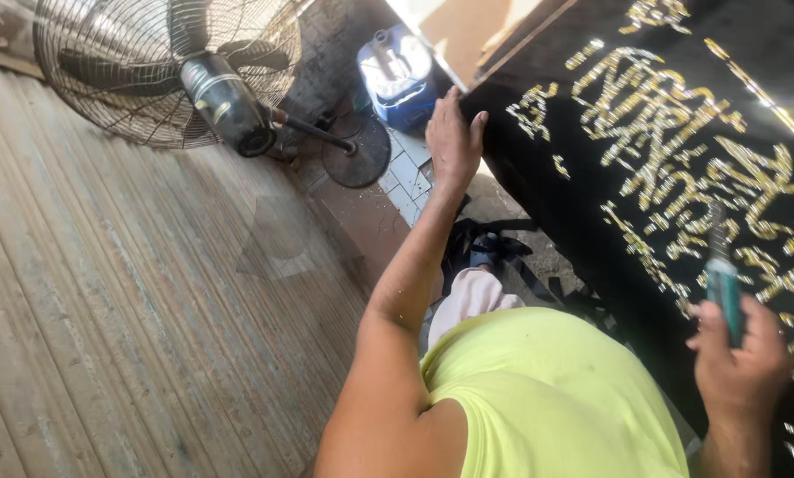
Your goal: The person trims the edges of a black fabric with gold Arabic calligraphy using a utility knife. They repeatedly align the fabric, cut along the edges, and remove the excess strips. The person also briefly cuts a piece of cardboard at the end.
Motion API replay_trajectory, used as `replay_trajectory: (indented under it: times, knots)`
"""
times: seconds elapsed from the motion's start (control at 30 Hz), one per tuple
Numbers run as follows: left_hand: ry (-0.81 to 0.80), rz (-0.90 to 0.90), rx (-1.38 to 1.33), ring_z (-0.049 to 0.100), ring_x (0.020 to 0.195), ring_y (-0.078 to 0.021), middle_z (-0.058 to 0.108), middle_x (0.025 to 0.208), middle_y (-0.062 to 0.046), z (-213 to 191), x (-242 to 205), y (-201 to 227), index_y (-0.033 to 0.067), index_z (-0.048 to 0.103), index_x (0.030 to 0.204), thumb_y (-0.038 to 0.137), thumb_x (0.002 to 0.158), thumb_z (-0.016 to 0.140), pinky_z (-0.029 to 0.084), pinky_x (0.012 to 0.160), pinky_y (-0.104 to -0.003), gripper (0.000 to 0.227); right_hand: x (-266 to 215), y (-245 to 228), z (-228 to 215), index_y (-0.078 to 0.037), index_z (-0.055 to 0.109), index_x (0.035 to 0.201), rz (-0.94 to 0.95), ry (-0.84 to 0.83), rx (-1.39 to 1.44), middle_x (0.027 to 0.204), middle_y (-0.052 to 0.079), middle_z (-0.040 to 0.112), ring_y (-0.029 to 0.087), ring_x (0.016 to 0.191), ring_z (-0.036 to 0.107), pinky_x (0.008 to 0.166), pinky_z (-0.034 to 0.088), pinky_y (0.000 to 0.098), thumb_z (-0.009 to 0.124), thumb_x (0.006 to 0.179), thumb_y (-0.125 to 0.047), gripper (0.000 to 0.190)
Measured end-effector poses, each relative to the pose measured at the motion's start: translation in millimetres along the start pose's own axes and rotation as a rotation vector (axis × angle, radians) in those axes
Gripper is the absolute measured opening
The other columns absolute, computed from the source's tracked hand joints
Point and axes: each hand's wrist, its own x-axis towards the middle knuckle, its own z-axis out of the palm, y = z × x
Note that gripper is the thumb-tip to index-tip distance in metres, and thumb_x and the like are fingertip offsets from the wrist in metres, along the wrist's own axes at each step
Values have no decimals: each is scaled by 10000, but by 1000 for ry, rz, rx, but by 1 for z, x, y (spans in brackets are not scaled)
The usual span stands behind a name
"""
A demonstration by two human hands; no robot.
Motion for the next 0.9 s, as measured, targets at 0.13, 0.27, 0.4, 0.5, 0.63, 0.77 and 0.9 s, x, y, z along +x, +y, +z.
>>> replay_trajectory:
  times: [0.13, 0.27, 0.4, 0.5, 0.63, 0.77, 0.9]
  knots:
    - [-193, -211, -662, 680, 1128, -196, 737, 1201, -100, 18, 26, -45, 37, 639, 1322, 260, 990, 702, 528, 989, -318, 405, 76, -71, 67, 25, 597, 1452, -206, -198, -84, 995, 147, 746, 169, 742, 711, 692, 570, 297, 645, 1112, -115, 371]
    - [-324, -403, -1065, 658, 917, -83, 732, 978, -5, 35, 25, -72, 40, 708, 1116, 248, 986, 733, 535, 838, -235, 246, 130, -126, 137, -77, 611, 1519, -373, -298, -214, 1039, 139, 732, 213, 688, 700, 626, 549, 355, 660, 1080, -101, 442]
    - [-355, -475, -1022, 610, 813, -56, 697, 888, 26, 34, 23, -78, 35, 724, 1070, 249, 1011, 717, 494, 723, -218, 222, 166, -155, 192, -179, 653, 1520, -607, -300, -441, 937, 72, 687, 254, 735, 676, 661, 557, 405, 690, 1075, -145, 448]
    - [-384, -472, -1070, 602, 766, -54, 688, 859, 28, 24, 22, -73, 41, 714, 1072, 274, 1028, 677, 497, 670, -226, 240, 178, -164, 217, -228, 673, 1496, -637, -359, -568, 847, 46, 642, 248, 678, 656, 624, 562, 399, 698, 1054, -190, 444]
    - [-389, -396, -863, 616, 722, -68, 695, 808, -3, 3, 28, -63, 60, 717, 1084, 304, 1026, 637, 519, 643, -250, 263, 181, -169, 233, -286, 685, 1471, -712, -387, -717, 771, 20, 586, 214, 607, 635, 566, 555, 360, 714, 1026, -224, 450]
    - [-334, -294, -602, 681, 702, -142, 706, 790, -56, -11, 33, -51, 70, 722, 1057, 294, 997, 650, 553, 659, -316, 243, 180, -173, 231, -308, 693, 1461, -749, -381, -838, 740, 5, 553, 182, 557, 612, 505, 528, 337, 714, 1014, -210, 458]
    - [-144, -17, -377, 687, 866, -238, 677, 923, -87, -18, 33, -42, 82, 676, 1014, 269, 1024, 633, 568, 771, -374, 192, 184, -185, 240, -309, 695, 1450, -783, -393, -963, 725, 4, 564, 181, 521, 608, 494, 523, 326, 697, 985, -203, 477]
